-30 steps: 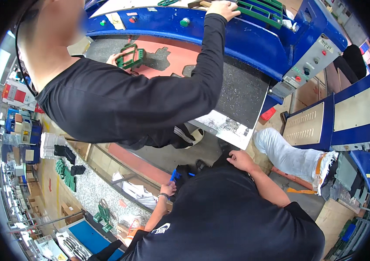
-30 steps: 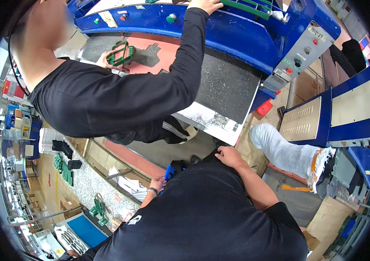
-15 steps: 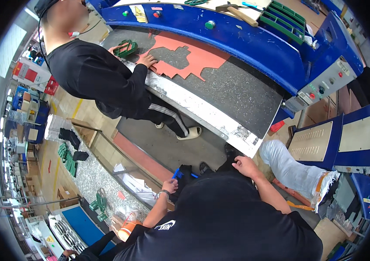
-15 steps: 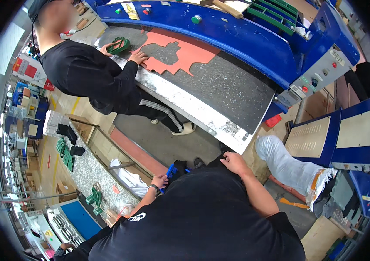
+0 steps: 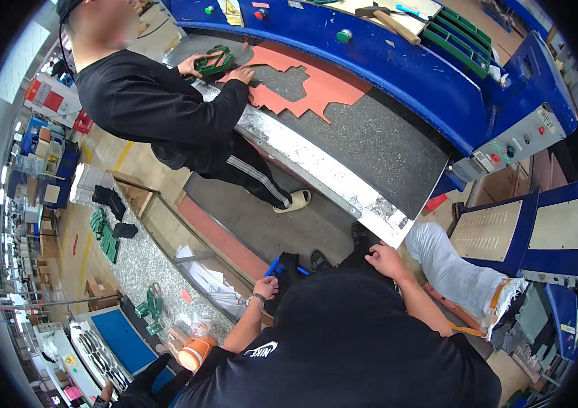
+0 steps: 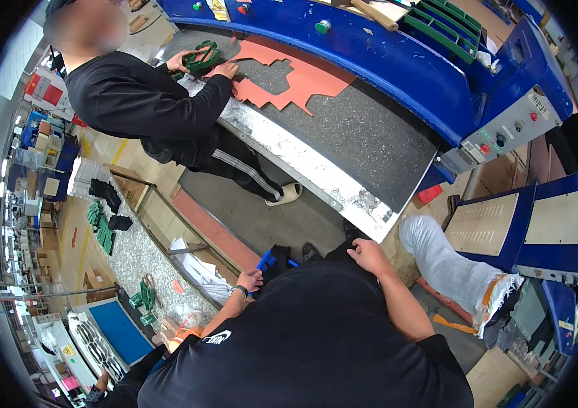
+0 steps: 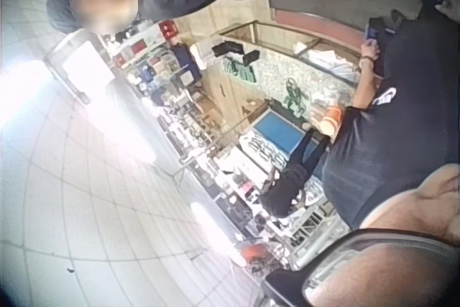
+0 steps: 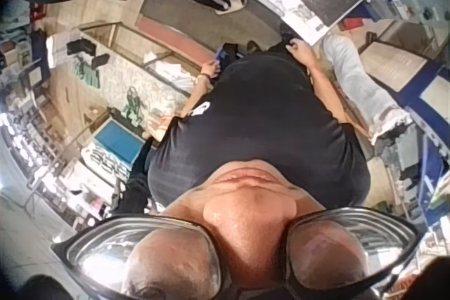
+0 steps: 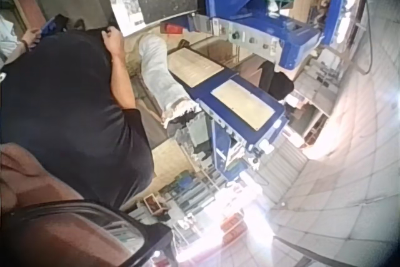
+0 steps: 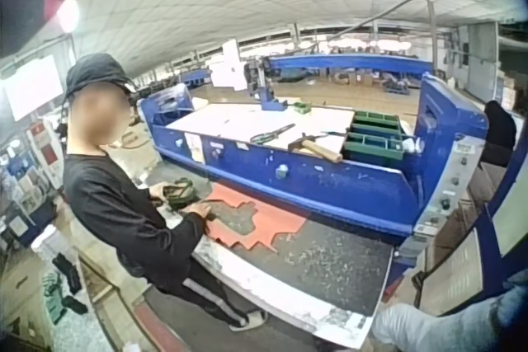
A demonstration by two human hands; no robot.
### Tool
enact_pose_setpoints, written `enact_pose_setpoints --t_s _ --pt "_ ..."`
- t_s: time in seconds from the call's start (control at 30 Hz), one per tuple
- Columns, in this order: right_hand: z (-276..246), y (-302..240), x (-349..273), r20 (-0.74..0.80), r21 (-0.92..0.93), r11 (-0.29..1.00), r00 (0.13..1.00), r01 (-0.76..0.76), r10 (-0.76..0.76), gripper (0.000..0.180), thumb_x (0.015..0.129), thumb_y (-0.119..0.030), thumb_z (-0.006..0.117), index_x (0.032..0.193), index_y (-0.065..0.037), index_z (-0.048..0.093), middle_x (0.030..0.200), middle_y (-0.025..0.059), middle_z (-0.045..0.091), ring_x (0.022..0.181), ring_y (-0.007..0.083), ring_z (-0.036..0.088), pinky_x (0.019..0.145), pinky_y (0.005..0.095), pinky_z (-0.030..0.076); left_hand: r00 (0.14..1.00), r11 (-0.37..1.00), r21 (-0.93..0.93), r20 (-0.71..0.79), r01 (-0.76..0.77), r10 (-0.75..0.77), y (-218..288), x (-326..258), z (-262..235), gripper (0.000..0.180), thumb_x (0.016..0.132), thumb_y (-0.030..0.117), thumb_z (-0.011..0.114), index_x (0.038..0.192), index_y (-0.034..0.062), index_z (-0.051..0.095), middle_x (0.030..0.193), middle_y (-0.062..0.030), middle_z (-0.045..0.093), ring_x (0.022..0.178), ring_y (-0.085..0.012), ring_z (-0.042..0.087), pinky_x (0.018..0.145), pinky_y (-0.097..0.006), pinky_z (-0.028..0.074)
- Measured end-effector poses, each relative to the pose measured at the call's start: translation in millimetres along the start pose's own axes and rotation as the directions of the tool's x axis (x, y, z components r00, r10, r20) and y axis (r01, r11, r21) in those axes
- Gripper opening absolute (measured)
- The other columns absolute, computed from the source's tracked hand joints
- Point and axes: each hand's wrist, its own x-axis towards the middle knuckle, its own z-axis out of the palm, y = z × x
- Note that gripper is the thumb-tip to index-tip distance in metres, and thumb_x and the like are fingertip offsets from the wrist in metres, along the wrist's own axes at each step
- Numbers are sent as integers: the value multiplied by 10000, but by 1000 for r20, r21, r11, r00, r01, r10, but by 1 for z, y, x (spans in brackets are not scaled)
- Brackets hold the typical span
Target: The person uses green-handled scissors to cut black fabric pieces on a workbench. They trim the edges of the fabric and then fold the cut pieces. A coworker is visible in the background working with a pink material and a green template.
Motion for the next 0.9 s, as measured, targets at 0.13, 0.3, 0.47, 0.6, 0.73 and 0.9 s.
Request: enact_pose_setpoints --t_s 0.13,0.3,0.47,0.6,0.73,0.9 --pt "2 8 0 -2 4 1000 1000 24 -24 231 845 -191 694 948 12 653 691 125 660 673 278 645 1143 397 336 1000 1000 9 -14 10 -10 3 -2 3 351 952 314 615 1244 119 620 971 -31 689 790 -147 670 642 -332 541" --pt "0 7 -5 -3 6 1000 1000 0 0 235 840 -189 703 942 17 652 695 129 663 695 279 656 1127 380 353 1000 1000 21 -7 -1 1 3 -2 4 343 953 313 614 1240 125 623 967 -30 687 794 -145 668 641 -333 543" --pt "-4 11 -7 46 -52 998 999 -25 27 330 845 -279 700 1036 -11 673 859 158 694 832 325 668 730 406 518 1000 1000 5 1 2 -2 1 0 6 331 953 304 613 1233 127 627 943 -20 681 775 -138 663 625 -324 538" --pt "-10 2 -13 47 -36 997 996 -70 72 328 848 -279 700 1034 -10 674 855 156 697 834 327 671 730 412 518 1000 1000 -7 8 -2 2 -2 4 5 333 948 301 619 1233 130 628 932 -14 680 754 -126 657 603 -312 536" --pt "-9 7 -14 38 -52 997 997 -63 65 326 851 -283 699 1029 -11 673 857 156 701 831 326 674 729 417 519 1000 1000 7 -6 -13 13 4 1 6 343 946 310 622 1240 133 627 937 -15 682 749 -120 655 599 -310 539" --pt "-5 14 -9 43 -28 998 997 -57 59 325 852 -290 700 1027 -18 675 842 152 698 815 323 672 724 415 518 1000 1000 11 -26 -4 5 3 2 6 351 943 312 628 1246 133 625 970 -29 692 752 -130 660 616 -326 549"
